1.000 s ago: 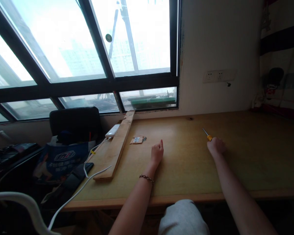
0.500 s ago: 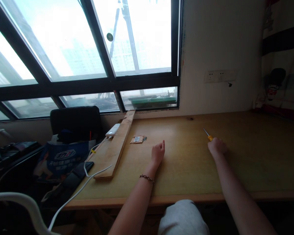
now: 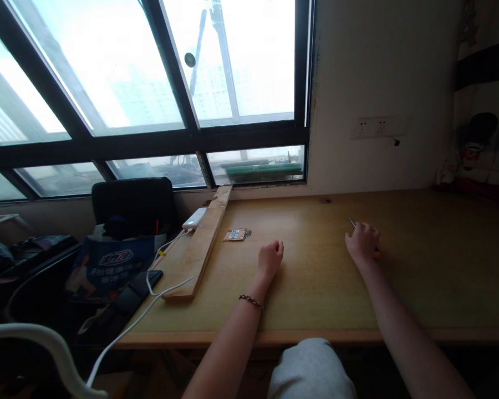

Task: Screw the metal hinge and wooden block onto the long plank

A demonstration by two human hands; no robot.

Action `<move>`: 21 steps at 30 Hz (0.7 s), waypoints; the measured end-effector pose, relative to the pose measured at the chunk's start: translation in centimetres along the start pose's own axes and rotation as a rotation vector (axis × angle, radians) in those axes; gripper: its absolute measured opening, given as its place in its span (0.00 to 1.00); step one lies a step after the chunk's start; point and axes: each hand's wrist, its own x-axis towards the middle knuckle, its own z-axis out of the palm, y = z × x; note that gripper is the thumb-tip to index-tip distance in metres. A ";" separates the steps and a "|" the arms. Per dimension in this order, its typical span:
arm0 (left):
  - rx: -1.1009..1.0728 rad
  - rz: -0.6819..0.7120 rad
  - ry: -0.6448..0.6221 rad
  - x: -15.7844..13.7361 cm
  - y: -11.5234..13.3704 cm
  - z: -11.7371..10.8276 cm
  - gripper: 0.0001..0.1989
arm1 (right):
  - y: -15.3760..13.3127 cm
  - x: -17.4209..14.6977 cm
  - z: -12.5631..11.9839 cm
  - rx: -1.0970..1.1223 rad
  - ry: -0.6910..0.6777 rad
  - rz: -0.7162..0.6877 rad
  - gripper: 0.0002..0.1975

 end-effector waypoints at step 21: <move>0.212 -0.390 0.015 5.7 -8.0 -2.0 0.15 | -4.6 -2.5 1.9 0.393 -0.154 -0.401 0.12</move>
